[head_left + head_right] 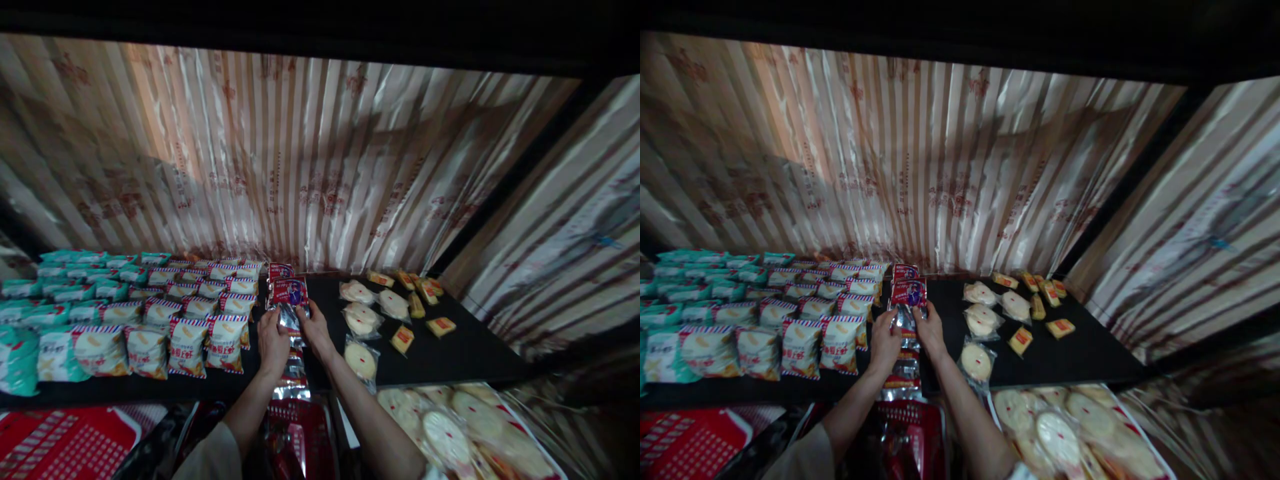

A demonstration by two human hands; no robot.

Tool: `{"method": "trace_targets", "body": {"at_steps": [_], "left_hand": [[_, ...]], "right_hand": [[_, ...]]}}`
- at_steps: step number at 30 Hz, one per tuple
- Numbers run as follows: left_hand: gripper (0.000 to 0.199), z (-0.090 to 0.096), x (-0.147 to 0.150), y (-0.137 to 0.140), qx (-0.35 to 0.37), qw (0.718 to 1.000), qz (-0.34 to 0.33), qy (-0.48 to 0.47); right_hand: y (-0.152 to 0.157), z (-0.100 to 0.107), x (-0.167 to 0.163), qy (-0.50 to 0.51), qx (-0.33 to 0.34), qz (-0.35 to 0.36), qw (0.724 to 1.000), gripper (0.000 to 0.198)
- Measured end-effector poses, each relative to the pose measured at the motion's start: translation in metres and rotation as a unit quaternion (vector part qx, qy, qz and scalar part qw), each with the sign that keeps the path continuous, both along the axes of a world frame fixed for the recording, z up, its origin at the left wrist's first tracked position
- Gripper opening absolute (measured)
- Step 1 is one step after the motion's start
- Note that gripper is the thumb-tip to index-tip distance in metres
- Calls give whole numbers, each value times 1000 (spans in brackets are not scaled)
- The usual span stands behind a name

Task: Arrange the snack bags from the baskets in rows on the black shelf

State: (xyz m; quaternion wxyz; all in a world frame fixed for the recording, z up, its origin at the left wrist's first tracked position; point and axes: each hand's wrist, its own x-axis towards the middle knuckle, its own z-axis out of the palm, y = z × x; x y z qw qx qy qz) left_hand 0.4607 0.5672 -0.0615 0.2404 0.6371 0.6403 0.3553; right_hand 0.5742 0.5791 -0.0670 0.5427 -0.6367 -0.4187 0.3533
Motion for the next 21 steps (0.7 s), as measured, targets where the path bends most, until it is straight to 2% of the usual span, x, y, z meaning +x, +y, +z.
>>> {"method": "trace_targets", "body": {"at_steps": [4, 9, 15, 21], "left_hand": [[50, 4, 4, 22, -34, 998, 5, 44], [50, -6, 8, 36, -68, 994, 0, 90], [50, -21, 10, 38, -74, 989, -6, 125], [49, -22, 10, 36, -91, 985, -2, 147]], "right_hand": [[27, -4, 3, -114, -29, -10, 993, 40], [44, -20, 3, -251, -70, -30, 965, 36], [47, -42, 0, -304, -43, -41, 951, 31], [49, -51, -3, -339, -47, -38, 939, 33]]}}
